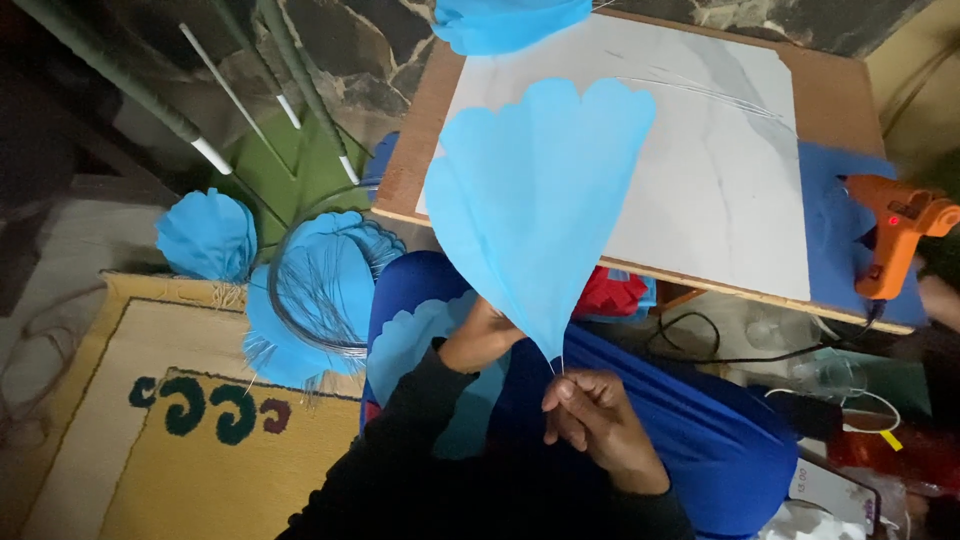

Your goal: The person is crafting decorative flowers by folding blue fabric petals, applying hot glue, and attaching them to thin wires.

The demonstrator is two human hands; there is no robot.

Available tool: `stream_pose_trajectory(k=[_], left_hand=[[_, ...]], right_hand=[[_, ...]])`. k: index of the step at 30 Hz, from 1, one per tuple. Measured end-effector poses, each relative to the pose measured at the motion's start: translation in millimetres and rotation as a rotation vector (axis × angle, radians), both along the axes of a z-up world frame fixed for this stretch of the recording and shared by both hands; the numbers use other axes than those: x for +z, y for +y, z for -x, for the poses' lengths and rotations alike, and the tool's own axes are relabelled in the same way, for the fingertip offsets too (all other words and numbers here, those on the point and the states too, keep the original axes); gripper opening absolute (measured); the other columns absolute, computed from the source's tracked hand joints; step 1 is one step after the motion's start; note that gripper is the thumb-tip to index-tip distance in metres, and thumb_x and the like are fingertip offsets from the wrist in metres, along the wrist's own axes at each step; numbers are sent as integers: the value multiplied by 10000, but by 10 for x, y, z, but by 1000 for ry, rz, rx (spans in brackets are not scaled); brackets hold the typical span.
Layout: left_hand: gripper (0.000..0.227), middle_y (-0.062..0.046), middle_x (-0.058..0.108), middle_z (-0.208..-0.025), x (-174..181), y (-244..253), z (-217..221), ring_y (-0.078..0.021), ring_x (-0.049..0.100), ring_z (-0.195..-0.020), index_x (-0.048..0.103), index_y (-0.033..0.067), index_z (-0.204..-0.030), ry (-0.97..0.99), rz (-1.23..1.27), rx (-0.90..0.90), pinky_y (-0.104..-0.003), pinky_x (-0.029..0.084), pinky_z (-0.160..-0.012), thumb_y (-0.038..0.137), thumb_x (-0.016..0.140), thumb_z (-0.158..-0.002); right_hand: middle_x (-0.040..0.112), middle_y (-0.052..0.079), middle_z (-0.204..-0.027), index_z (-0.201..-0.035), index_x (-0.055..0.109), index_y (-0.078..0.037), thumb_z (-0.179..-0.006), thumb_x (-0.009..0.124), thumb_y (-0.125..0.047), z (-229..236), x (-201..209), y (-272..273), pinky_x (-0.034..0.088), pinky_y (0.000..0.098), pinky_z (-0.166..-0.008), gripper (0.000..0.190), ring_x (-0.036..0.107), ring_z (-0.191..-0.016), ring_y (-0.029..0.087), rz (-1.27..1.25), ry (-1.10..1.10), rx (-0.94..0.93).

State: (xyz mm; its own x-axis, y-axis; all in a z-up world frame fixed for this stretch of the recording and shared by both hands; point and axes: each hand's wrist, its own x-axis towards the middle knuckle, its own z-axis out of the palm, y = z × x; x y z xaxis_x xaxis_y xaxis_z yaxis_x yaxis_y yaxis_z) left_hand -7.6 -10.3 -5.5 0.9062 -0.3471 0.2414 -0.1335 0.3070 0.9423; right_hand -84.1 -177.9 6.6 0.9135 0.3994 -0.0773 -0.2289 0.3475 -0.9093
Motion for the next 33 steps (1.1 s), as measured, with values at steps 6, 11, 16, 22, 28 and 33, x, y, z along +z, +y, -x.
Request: stream_pose_trajectory(k=[6,11,16,22,28,33], left_hand=[[191,-52,649,-729,-41,-18,87,-107,552,-613,642,-24,-856,-75,-248,29,-213,452,-582,-89,619,-677],[81,-62,650,-760,-57,230,107,-140,571,-594,632,17,-791,-176,-482,61,-232,457,-573,19,582,-727],[49,-52,595,-668,-71,607,226,-126,492,-536,599,-3,-754,-204,-505,114,-234,415,-539,30,564,-746],[48,-28,633,-670,-43,925,323,-118,524,-519,631,12,-760,-156,-656,215,-231,436,-515,20,603,-721],[288,-23,474,-424,52,940,334,-100,406,-387,647,2,-602,22,-643,366,-221,349,-410,194,572,-802],[102,-32,648,-711,404,715,297,-113,507,-491,650,31,-824,-315,-655,526,-219,401,-449,81,613,-743]], right_hand=[[385,19,-401,-691,591,55,-848,536,-138,2,81,-87,461,285,-401,255,287,-306,71,-128,-5,-20],[417,9,-418,-655,568,5,-834,538,-115,-34,294,-210,418,242,-331,217,326,-310,69,-465,-122,63],[453,98,-431,-527,445,-54,-757,455,8,-352,91,-399,426,257,-262,239,371,-289,173,-903,-132,300],[443,30,-610,-1273,124,45,-983,363,-195,-671,-186,-285,464,415,-816,445,482,-489,213,-1580,-673,1736],[538,91,-674,-1057,475,88,-945,434,-143,-565,72,-218,545,337,-654,260,531,-520,158,-1399,-565,1230],[549,91,-665,-1044,484,89,-936,448,-136,-557,21,-215,544,343,-634,252,542,-530,169,-1399,-572,1195]])
